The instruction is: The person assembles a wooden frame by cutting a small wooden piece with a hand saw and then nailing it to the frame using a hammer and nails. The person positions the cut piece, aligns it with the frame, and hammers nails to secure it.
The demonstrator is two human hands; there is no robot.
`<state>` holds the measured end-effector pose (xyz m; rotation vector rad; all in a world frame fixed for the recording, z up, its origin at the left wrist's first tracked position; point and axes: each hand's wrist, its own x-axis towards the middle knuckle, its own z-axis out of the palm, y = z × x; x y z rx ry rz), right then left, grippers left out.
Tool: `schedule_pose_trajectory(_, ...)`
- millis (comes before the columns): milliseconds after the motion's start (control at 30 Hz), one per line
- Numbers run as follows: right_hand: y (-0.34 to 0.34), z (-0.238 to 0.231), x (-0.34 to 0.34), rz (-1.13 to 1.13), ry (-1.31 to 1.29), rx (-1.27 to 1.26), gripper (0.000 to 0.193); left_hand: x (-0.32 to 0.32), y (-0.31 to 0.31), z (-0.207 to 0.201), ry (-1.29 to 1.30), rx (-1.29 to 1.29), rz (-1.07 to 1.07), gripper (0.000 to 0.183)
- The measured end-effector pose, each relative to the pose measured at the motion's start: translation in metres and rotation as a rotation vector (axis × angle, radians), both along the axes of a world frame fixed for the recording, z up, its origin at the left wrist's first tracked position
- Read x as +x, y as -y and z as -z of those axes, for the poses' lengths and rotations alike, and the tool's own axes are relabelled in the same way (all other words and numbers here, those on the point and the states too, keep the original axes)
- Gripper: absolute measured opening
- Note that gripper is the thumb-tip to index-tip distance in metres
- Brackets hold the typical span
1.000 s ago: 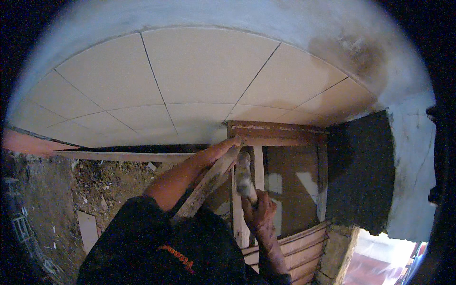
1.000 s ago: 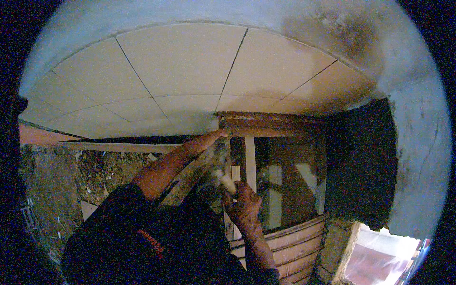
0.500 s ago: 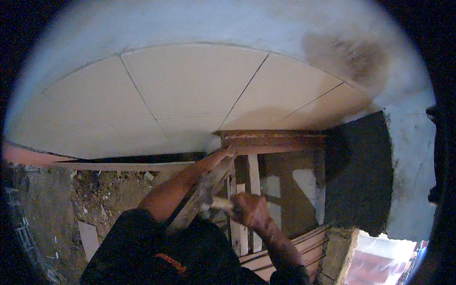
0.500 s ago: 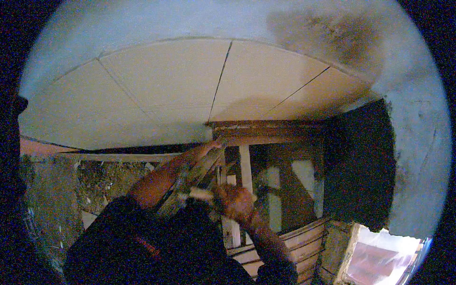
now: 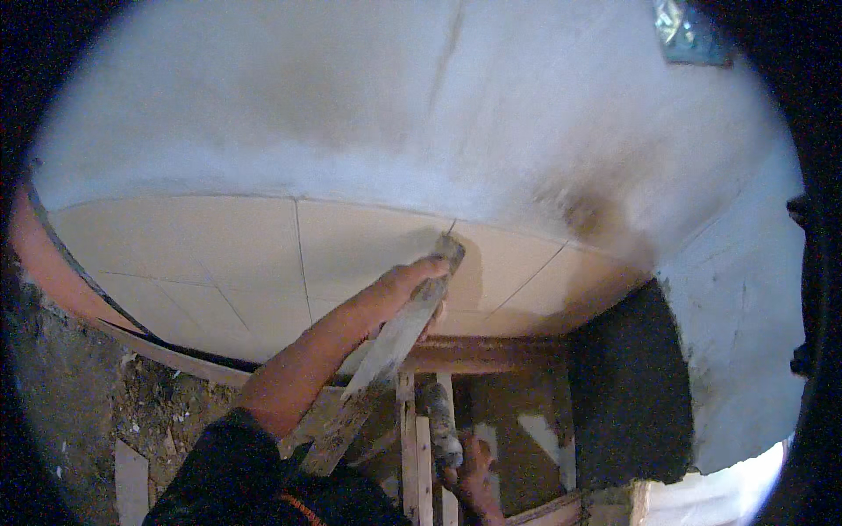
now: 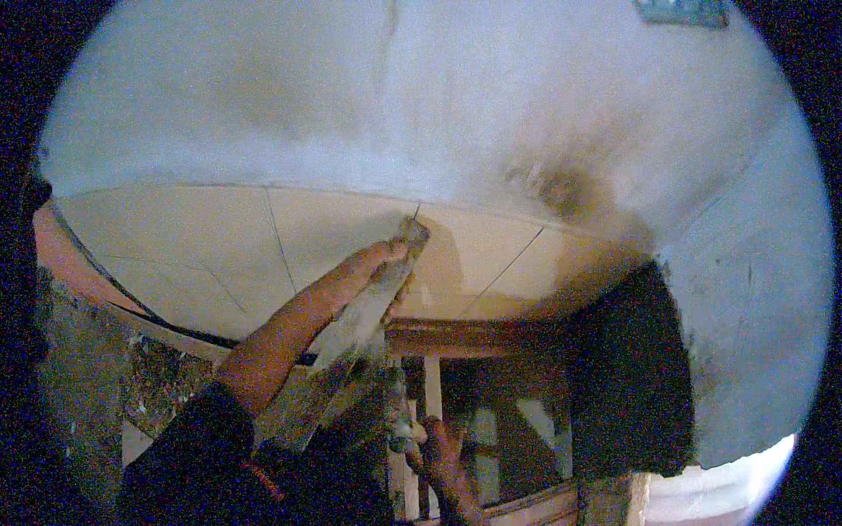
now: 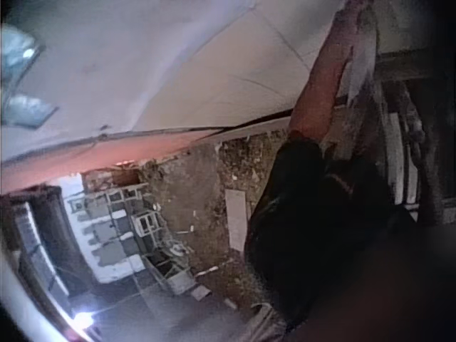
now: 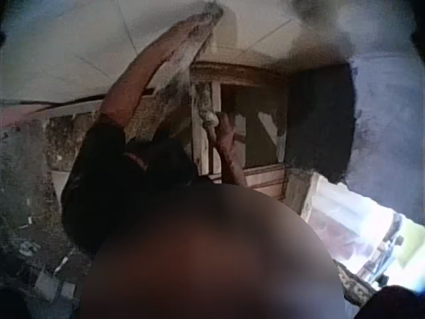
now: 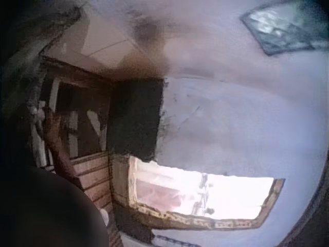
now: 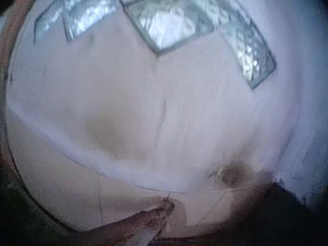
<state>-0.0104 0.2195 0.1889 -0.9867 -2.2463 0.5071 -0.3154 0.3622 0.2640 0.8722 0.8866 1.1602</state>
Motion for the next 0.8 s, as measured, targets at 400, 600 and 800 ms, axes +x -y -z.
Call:
schedule_pose_trajectory(400, 0.011, 0.071, 0.006, 0.067, -0.028, -0.01, 0.061, -0.007, 0.015, -0.015, 0.18, -0.012, -0.074, 0.06)
schedule_pose_trajectory(600, -0.028, 0.008, -0.012, 0.01, 0.257, 0.057, 0.068, -0.006, 0.024, -0.027, 0.087, -0.009, -0.228, 0.057)
schedule_pose_trajectory(800, -0.086, -0.038, -0.062, -0.093, 0.097, 0.375, 0.053, -0.006, 0.025, -0.032, 0.074, 0.011, -0.244, 0.056)
